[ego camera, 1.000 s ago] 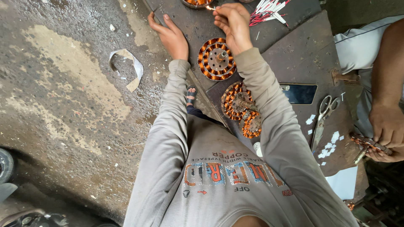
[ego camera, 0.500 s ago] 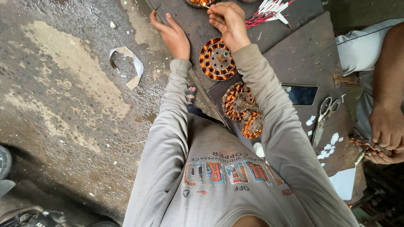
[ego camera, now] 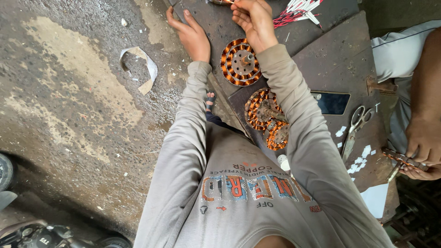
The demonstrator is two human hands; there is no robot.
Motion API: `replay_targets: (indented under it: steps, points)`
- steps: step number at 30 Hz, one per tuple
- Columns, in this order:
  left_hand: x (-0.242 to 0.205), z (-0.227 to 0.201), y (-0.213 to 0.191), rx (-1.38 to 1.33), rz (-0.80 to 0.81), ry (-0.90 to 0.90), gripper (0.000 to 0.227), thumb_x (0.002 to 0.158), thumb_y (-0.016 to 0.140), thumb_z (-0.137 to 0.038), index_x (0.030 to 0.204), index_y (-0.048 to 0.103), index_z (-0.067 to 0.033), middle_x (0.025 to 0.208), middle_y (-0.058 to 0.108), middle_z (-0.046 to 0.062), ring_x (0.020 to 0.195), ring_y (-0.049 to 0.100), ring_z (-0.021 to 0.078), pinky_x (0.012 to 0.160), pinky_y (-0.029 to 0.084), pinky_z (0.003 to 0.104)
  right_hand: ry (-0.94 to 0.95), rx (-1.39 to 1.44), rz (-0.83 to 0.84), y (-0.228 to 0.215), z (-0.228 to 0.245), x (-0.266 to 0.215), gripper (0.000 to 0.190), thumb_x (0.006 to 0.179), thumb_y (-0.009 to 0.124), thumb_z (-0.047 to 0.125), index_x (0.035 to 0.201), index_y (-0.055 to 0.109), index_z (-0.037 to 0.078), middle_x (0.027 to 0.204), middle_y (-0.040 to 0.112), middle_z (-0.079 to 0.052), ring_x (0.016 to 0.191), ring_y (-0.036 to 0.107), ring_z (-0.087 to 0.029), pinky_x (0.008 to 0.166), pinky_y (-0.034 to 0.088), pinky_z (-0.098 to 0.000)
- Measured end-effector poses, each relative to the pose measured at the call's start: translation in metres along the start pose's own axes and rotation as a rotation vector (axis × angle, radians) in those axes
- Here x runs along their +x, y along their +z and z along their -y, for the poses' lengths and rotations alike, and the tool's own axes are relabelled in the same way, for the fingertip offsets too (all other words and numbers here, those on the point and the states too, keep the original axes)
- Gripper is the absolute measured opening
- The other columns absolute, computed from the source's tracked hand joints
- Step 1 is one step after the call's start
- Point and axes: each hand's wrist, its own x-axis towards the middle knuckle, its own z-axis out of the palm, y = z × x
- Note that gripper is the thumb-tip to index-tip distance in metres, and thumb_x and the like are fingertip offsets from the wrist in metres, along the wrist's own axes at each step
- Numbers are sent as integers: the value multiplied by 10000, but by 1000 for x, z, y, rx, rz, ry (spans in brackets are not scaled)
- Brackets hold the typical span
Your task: The person is assembling electrical components, specifically working on a circular object with copper windings. They use a small tool to manipulate the windings and occasionally use a match to apply heat. The task involves precise hand movements and attention to detail.
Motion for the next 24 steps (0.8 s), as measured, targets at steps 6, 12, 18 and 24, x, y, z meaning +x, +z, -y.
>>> replay_targets:
  steps: [6,12,18,24]
  points:
    - [-1,5,1,21,-17,61,491,1151,393,-372,1540,257,-105,1458,519,348,1316,583,506,1076,484,512,-33,-12,5,-7,-6,7,111,924,717,74,961,732,-29,930,752,-127,862,707,-195,843,601,-356]
    - [-1,8,3,2,1,1,503,1135,391,-369,1538,261,-96,1461,532,342,1318,599,485,1077,495,502,-2,23,-15,-10,-13,16,102,916,695,57,940,730,-35,910,754,-135,835,705,-204,828,604,-363]
    - [2,10,3,12,-1,41,498,1143,386,-350,1542,245,-87,1500,478,355,1377,546,496,1122,479,501,0,18,-7,-11,-13,18,127,925,687,77,942,730,-41,916,757,-145,839,706,-209,835,605,-367]
    - [0,8,2,-9,-8,66,491,1149,394,-343,1533,262,-68,1520,458,362,1413,510,501,1150,450,491,-27,16,48,-12,-15,18,149,937,695,97,959,734,-45,943,752,-143,873,704,-210,868,605,-375]
